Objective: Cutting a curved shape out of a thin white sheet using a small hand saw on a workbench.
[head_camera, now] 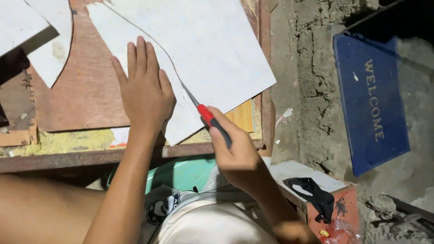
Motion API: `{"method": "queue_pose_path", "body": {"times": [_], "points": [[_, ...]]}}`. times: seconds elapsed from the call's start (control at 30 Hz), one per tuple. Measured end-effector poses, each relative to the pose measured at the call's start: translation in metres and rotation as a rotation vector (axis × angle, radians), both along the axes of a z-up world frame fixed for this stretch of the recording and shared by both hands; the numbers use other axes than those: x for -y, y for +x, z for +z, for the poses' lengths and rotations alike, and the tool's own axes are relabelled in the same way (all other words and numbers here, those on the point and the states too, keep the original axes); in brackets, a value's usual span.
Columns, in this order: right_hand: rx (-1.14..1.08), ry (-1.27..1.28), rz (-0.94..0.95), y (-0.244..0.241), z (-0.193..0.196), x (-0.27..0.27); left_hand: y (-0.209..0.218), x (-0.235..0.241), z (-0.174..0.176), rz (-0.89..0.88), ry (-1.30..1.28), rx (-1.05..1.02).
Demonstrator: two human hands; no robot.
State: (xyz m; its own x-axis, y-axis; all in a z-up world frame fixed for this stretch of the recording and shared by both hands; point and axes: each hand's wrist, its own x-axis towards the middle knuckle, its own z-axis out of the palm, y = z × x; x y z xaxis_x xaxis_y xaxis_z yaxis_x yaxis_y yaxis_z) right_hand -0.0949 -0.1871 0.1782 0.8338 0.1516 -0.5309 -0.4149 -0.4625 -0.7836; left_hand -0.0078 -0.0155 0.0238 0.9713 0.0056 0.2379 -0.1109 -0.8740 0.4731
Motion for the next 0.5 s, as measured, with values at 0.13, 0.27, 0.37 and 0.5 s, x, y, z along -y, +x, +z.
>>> {"method": "queue_pose_path", "body": {"times": [0.13,0.27,0.37,0.5], "points": [[0.144,-0.013,0.039,0.005,-0.011,0.002,-0.002,0.0,-0.004,0.007,0.049,0.018],[0.073,-0.06,0.007,0.007,-0.004,0.003,-0.003,0.002,0.004,0.03,0.017,0.01],[0.149,-0.025,-0.017,0.007,-0.009,0.001,-0.004,0.001,0.006,0.037,0.048,0.008],[-0.292,-0.242,-0.132,0.021,0.012,-0.011,-0.009,0.004,0.01,0.105,0.154,0.021]]}}
